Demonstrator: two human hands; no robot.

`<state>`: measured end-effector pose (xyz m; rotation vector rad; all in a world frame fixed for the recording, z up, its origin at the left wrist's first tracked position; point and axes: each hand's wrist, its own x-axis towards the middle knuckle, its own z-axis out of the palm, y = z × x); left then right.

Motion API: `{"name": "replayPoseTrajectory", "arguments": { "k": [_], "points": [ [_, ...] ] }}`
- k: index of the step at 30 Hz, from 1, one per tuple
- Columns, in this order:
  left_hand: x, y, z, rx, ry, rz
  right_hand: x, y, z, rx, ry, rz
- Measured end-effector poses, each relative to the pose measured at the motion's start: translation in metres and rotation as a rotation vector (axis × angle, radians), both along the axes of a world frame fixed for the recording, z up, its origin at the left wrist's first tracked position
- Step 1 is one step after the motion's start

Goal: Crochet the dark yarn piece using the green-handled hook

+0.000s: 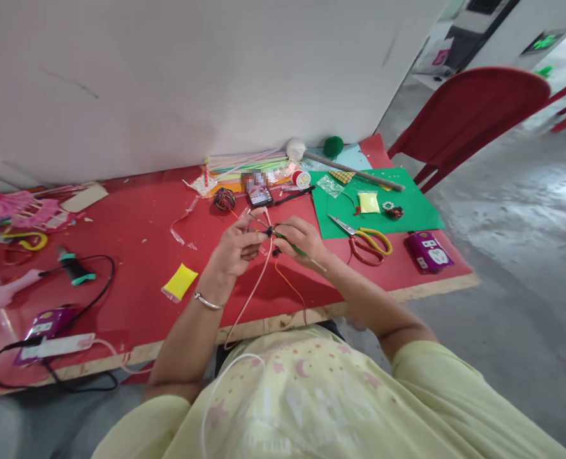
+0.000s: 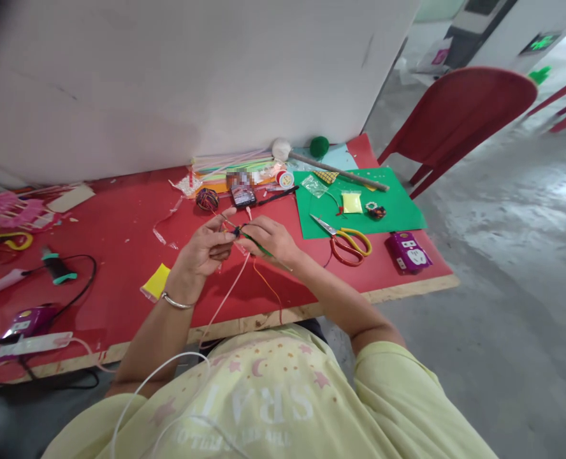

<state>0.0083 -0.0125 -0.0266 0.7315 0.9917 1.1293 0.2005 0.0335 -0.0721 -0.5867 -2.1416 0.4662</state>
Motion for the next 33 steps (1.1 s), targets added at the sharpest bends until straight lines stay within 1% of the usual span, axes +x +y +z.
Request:
{"name": "replayPoseTrajectory", "arguments": {
  "k": [2, 4, 6, 7, 8, 10, 13, 14, 15, 16, 18, 20, 22, 25, 27, 29, 31, 32, 33],
  "points": [
    [-0.008, 0.000, 0.000, 0.042, 0.114, 0.059, 0.008, 0.004, 0.009, -0.040, -0.070, 0.101],
    [-0.016, 0.001, 0.000, 0.106, 0.271, 0.112, 0.016, 0.006, 0.020, -0.111, -0.133, 0.179],
    [-0.021, 0.002, 0.001, 0.172, 0.395, 0.115, 0.022, 0.004, 0.030, -0.230, -0.138, 0.230],
    [-0.022, 0.003, 0.001, 0.195, 0.420, 0.098, 0.025, 0.003, 0.034, -0.311, -0.113, 0.245],
    [-0.022, 0.003, 0.002, 0.206, 0.412, 0.074, 0.026, 0.002, 0.036, -0.405, -0.073, 0.253],
    [-0.018, 0.003, 0.003, 0.177, 0.313, 0.009, 0.025, -0.001, 0.035, -0.631, 0.045, 0.251],
    [-0.005, 0.003, 0.001, 0.092, 0.095, -0.053, 0.014, -0.005, 0.024, -1.013, 0.311, 0.240],
    [0.000, 0.002, 0.000, 0.086, 0.040, -0.035, 0.008, -0.007, 0.019, -1.125, 0.408, 0.238],
    [0.005, 0.002, -0.001, 0.089, 0.003, -0.008, 0.001, -0.010, 0.015, -1.200, 0.486, 0.232],
    [0.008, 0.002, -0.002, 0.097, -0.025, 0.015, -0.005, -0.012, 0.010, -1.236, 0.540, 0.224],
    [0.011, 0.002, -0.005, 0.117, -0.052, 0.031, -0.015, -0.018, 0.002, -1.219, 0.632, 0.171],
    [0.009, 0.002, -0.006, 0.129, -0.048, 0.027, -0.021, -0.022, -0.004, -1.159, 0.678, 0.116],
    [0.006, 0.002, -0.008, 0.141, -0.017, 0.052, -0.022, -0.025, -0.007, -1.103, 0.666, 0.090],
    [0.007, 0.004, -0.012, 0.169, 0.045, 0.138, -0.020, -0.028, -0.006, -0.981, 0.605, 0.031],
    [0.012, 0.003, -0.016, 0.200, 0.097, 0.193, -0.018, -0.029, -0.003, -0.834, 0.540, -0.034],
    [0.020, 0.000, -0.020, 0.267, 0.210, 0.275, -0.017, -0.028, -0.003, -0.629, 0.455, -0.105],
    [0.029, -0.004, -0.022, 0.335, 0.350, 0.384, -0.020, -0.028, -0.006, -0.411, 0.393, -0.197],
    [0.034, -0.005, -0.023, 0.347, 0.382, 0.435, -0.023, -0.029, -0.008, -0.314, 0.379, -0.250],
    [0.037, -0.007, -0.022, 0.334, 0.360, 0.465, -0.026, -0.031, -0.011, -0.227, 0.380, -0.304]
  ]
}}
